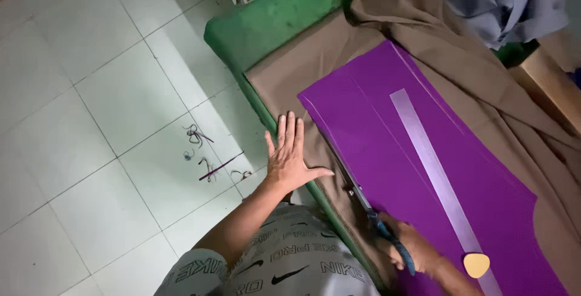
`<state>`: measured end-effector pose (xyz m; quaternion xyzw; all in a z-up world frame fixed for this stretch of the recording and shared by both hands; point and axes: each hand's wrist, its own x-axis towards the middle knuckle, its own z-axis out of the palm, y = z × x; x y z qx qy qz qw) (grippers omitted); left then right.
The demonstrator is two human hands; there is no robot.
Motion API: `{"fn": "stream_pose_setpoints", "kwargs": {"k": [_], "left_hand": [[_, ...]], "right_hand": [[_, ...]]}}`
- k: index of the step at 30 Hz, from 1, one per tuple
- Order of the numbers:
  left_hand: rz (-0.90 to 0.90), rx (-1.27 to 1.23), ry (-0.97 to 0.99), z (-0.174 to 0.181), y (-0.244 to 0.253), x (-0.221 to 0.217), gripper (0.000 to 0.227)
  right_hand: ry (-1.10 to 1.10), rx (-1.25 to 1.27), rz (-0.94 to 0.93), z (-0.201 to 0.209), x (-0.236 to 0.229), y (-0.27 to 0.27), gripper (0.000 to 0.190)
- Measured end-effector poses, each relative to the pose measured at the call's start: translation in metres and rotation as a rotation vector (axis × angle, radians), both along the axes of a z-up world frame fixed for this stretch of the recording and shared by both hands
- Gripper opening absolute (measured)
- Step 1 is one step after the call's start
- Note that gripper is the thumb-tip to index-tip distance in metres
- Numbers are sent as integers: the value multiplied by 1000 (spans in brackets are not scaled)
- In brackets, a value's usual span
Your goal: The person uses shears to cut a piece of brown fabric along a purple pattern template placed on a green table. After cutting, the person uses a small yellow object to rub along the edge of the template.
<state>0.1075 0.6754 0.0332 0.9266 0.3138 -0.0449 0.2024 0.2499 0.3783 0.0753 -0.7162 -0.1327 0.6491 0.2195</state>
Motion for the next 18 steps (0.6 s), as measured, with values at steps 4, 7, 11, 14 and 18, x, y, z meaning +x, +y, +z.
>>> {"fn": "stream_pose_setpoints", "kwargs": {"k": [4, 7, 11, 14, 18], "left_hand": [[-11, -60, 65, 5, 3, 2, 152], [-5, -77, 50, 0, 1, -1, 153], [-7, -11, 3, 3, 2, 1, 155], [-7, -94, 58, 4, 3, 1, 154], [4, -131, 83, 10, 5, 2, 155]], "right_hand": [[103, 34, -49, 0, 9, -4, 28], [144, -215, 49, -13, 18, 0, 86], [52, -117, 259, -13, 20, 41, 43], [43, -137, 155, 5, 17, 65, 71], [69, -47, -23, 4, 23, 62, 43]]}}
